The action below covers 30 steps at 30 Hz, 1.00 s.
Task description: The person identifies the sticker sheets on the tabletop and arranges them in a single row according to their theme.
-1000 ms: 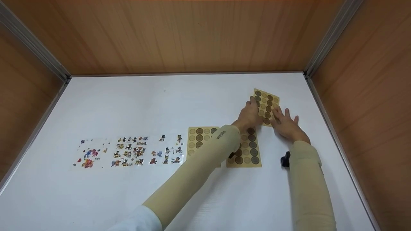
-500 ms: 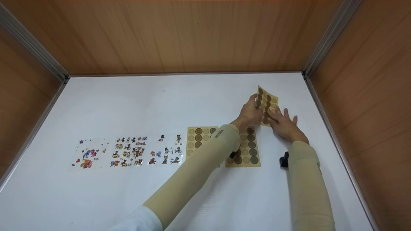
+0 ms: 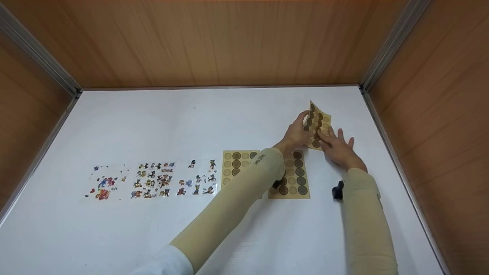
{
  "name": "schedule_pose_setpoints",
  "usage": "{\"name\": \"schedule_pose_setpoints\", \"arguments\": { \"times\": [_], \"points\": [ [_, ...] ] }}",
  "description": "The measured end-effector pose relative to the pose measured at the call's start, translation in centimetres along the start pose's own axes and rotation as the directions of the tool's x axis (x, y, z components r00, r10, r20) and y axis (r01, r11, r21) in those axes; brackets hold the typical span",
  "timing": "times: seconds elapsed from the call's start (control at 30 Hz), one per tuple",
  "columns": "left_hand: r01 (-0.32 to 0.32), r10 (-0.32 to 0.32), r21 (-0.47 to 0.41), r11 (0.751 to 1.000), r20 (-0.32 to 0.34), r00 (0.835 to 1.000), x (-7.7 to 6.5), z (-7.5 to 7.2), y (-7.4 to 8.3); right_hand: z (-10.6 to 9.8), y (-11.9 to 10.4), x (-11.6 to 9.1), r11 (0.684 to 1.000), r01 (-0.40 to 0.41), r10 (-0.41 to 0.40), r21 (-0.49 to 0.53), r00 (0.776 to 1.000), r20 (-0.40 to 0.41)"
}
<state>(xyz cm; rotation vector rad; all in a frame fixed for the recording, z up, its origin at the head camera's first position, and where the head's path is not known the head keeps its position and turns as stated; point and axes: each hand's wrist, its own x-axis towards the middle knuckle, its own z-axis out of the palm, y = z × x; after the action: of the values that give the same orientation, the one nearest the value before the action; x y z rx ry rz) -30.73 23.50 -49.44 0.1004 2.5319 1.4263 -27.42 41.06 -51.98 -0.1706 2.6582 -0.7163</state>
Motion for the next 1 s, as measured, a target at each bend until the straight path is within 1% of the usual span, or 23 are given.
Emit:
{"name": "schedule_pose_setpoints", "arguments": {
  "times": [0.23, 0.47, 0.6, 0.67, 0.77, 0.8, 0.9, 1.0],
  "points": [
    [0.021, -0.021, -0.039, 0.999, 0.003, 1.000, -0.2, -0.1, -0.1, 0.1, -0.2, 0.0, 1.000, -0.016, 0.016, 0.013, 1.000, 0.007],
    [0.002, -0.002, -0.009, 1.000, -0.005, 1.000, 0.0, -0.4, 0.0, 0.2, -0.5, 0.4, 1.000, 0.007, -0.007, 0.024, 1.000, -0.019],
    [-0.024, 0.024, -0.005, 1.000, -0.001, 1.000, -0.2, -0.5, 0.0, 0.3, -0.2, 0.3, 0.994, 0.012, -0.006, 0.112, 0.999, -0.053],
    [-0.041, 0.041, -0.019, 0.999, -0.001, 0.999, -0.4, -0.4, 0.0, 0.2, 0.0, 0.0, 0.981, -0.024, 0.036, 0.191, 0.997, -0.062],
    [-0.048, 0.048, -0.079, 0.996, -0.005, 0.999, -0.6, -0.1, 0.5, -0.5, 0.3, -0.5, 0.940, -0.070, 0.101, 0.333, 0.992, -0.076],
    [-0.050, 0.050, -0.104, 0.993, -0.007, 0.999, -0.7, 0.0, 0.7, -0.8, 0.4, -0.7, 0.919, -0.081, 0.122, 0.387, 0.989, -0.083],
    [-0.053, 0.054, -0.167, 0.984, 0.002, 0.999, -1.2, 0.4, 1.5, -1.8, 0.5, -1.2, 0.835, -0.073, 0.151, 0.546, 0.984, -0.099],
    [-0.062, 0.067, -0.217, 0.974, 0.013, 0.998, -2.0, 0.8, 2.1, -2.7, 0.4, -2.0, 0.737, -0.072, 0.197, 0.672, 0.974, -0.112]
  ]
}}
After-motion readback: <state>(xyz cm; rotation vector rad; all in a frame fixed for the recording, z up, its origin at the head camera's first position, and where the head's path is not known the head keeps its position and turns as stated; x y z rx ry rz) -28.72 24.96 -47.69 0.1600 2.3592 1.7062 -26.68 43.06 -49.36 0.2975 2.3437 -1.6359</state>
